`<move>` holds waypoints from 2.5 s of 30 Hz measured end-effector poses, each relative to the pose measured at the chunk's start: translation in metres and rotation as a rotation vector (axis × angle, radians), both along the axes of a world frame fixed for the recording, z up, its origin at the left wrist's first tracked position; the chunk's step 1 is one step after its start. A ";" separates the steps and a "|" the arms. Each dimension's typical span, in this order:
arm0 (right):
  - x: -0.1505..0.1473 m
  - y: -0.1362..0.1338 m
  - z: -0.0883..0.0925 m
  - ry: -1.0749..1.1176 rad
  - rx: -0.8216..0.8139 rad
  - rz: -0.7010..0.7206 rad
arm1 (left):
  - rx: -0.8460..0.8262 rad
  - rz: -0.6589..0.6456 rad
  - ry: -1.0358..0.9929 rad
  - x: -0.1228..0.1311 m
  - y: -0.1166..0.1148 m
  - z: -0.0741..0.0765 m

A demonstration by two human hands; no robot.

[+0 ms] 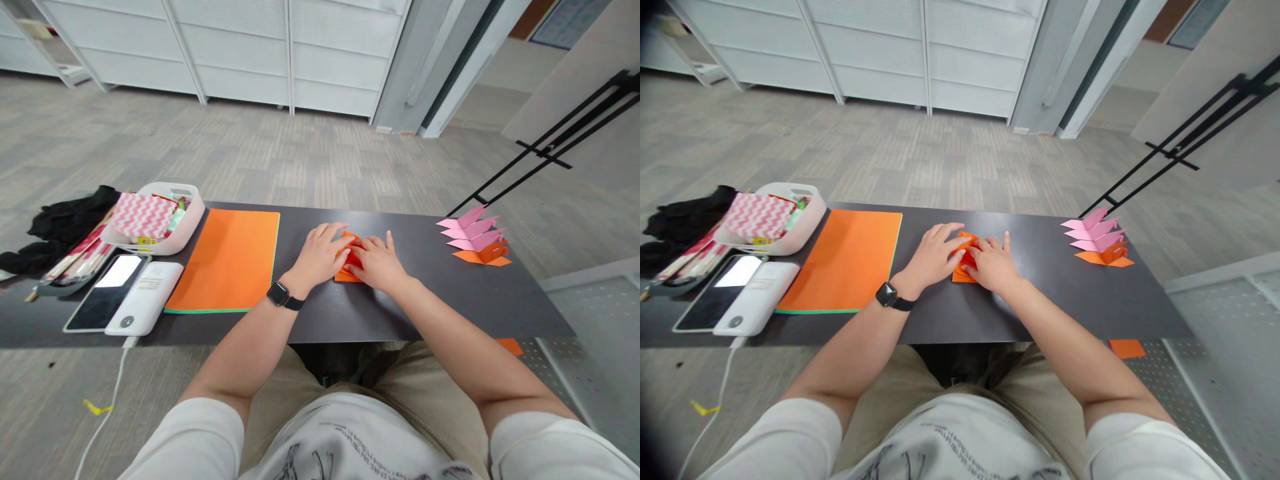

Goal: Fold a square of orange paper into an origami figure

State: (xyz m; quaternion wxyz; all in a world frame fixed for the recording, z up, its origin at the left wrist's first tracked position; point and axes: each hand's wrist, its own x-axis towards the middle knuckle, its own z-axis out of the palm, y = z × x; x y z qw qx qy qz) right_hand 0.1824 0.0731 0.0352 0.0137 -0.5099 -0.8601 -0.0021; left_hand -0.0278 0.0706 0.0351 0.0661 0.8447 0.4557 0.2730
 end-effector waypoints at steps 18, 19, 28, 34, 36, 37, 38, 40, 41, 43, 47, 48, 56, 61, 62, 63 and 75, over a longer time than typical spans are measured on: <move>0.047 -0.038 -0.017 0.216 0.188 0.021 | -0.160 0.146 0.081 -0.005 0.016 -0.025; 0.047 -0.037 -0.018 0.222 0.185 0.002 | -0.156 0.143 0.078 -0.006 0.016 -0.024; 0.050 -0.029 -0.020 0.239 0.184 -0.070 | -0.131 0.099 0.140 -0.012 0.014 -0.018; 0.053 -0.035 -0.027 0.177 0.273 -0.069 | -0.194 0.069 0.196 -0.014 0.008 -0.010; 0.053 -0.038 -0.029 0.170 0.305 -0.084 | -0.197 0.056 0.199 -0.014 0.007 -0.009; 0.053 -0.039 -0.030 0.167 0.320 -0.091 | -0.204 0.050 0.207 -0.014 0.007 -0.009; 0.053 -0.041 -0.030 0.163 0.333 -0.098 | -0.214 0.048 0.218 -0.014 0.007 -0.009; 0.053 -0.044 -0.032 0.157 0.343 -0.111 | -0.238 0.055 0.240 -0.012 0.007 -0.010; 0.053 -0.045 -0.032 0.156 0.342 -0.117 | -0.247 0.059 0.245 -0.011 0.008 -0.010; 0.054 -0.047 -0.034 0.157 0.340 -0.126 | -0.248 0.059 0.234 -0.010 0.008 -0.010; 0.056 -0.049 -0.037 0.147 0.350 -0.119 | -0.207 -0.017 0.210 -0.008 0.009 -0.012; 0.056 -0.049 -0.038 0.142 0.348 -0.116 | -0.201 -0.048 0.212 -0.008 0.010 -0.014; 0.054 -0.056 -0.040 0.152 0.352 -0.066 | -0.193 -0.170 0.285 -0.005 0.006 -0.017; 0.054 -0.070 -0.046 0.188 0.353 -0.061 | -0.193 -0.235 0.362 0.004 -0.003 -0.011; 0.054 -0.072 -0.048 0.198 0.343 -0.047 | -0.190 -0.241 0.369 0.006 -0.004 -0.010; 0.054 -0.074 -0.049 0.207 0.327 -0.029 | -0.184 -0.245 0.372 0.007 -0.004 -0.010; 0.054 -0.069 -0.055 0.235 0.229 0.026 | -0.156 -0.225 0.347 0.016 -0.002 -0.018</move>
